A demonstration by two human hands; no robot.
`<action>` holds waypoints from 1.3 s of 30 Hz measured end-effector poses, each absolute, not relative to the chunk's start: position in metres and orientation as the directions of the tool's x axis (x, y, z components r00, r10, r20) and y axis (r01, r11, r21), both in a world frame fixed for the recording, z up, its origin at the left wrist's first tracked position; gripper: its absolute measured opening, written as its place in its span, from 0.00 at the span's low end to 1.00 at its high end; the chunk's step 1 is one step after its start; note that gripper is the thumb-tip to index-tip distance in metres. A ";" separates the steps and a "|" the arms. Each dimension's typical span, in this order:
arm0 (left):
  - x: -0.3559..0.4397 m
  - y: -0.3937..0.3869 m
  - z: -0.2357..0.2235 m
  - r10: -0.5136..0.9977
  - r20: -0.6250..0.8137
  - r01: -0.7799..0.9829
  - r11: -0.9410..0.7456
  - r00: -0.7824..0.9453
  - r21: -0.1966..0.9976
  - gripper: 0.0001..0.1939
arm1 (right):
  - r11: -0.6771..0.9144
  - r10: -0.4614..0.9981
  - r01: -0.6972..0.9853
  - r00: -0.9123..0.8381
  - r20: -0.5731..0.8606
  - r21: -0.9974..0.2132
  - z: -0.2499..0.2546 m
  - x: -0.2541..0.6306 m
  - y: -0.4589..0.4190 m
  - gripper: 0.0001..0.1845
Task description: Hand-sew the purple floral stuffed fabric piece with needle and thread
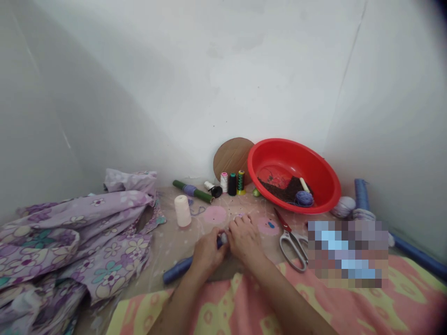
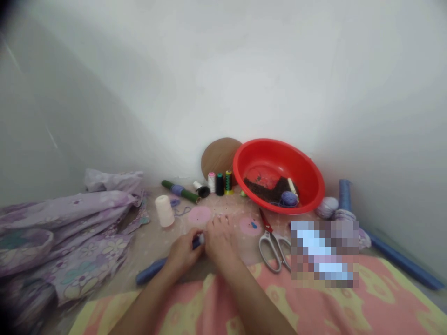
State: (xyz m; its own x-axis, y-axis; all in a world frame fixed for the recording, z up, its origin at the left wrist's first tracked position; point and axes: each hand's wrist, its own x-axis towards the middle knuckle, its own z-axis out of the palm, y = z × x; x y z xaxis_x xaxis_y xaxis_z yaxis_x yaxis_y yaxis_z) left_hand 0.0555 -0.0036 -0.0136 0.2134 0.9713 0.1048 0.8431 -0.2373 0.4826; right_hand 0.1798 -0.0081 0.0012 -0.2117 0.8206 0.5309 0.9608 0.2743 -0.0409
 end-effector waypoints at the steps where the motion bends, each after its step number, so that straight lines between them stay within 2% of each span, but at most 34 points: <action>1: 0.056 -0.004 -0.014 0.970 0.113 0.840 -0.242 0.215 0.485 0.19 | 0.280 0.823 0.960 -0.227 0.521 -0.025 0.001 0.179 -0.008 0.08; 10: 0.057 -0.003 -0.016 0.959 0.123 0.820 -0.282 0.255 0.497 0.20 | 0.349 0.820 0.937 -0.305 0.484 -0.002 -0.003 0.177 -0.008 0.08; 17: 0.057 -0.002 -0.018 0.957 0.141 0.814 -0.289 0.252 0.505 0.20 | 0.324 0.822 0.945 -0.258 0.508 -0.044 -0.004 0.175 0.000 0.07; 24: 0.056 -0.001 -0.019 0.950 0.167 0.809 -0.312 0.263 0.498 0.19 | 0.345 0.816 0.938 -0.317 0.483 0.032 0.003 0.179 -0.003 0.08; 27: 0.056 -0.002 -0.021 0.947 0.184 0.817 -0.320 0.262 0.480 0.19 | 0.372 0.805 0.928 -0.335 0.490 0.022 0.002 0.176 -0.002 0.07; 30: 0.057 -0.004 -0.022 0.943 0.178 0.822 -0.333 0.282 0.462 0.18 | 0.388 0.779 0.914 -0.257 0.571 -0.118 0.002 0.172 0.002 0.07; 32: 0.058 -0.005 -0.020 0.941 0.165 0.823 -0.339 0.296 0.455 0.17 | 0.412 0.764 0.837 -0.101 0.637 -0.361 0.002 0.170 0.006 0.10; 34: 0.059 -0.005 -0.017 0.943 0.154 0.828 -0.333 0.296 0.451 0.17 | 0.432 0.809 0.590 0.081 0.583 -0.682 0.002 0.173 0.009 0.13; 36: 0.059 -0.005 -0.014 0.949 0.138 0.843 -0.315 0.284 0.436 0.18 | 0.398 0.884 0.211 0.173 0.435 -0.893 0.003 0.178 0.011 0.13; 37: 0.060 -0.004 -0.013 0.952 0.125 0.852 -0.305 0.279 0.425 0.18 | 0.373 0.909 0.031 0.187 0.372 -0.927 0.003 0.182 0.012 0.13; 39: 0.059 -0.003 -0.012 0.957 0.104 0.867 -0.289 0.270 0.406 0.19 | 0.359 0.922 -0.224 0.236 0.308 -0.906 0.006 0.190 0.013 0.12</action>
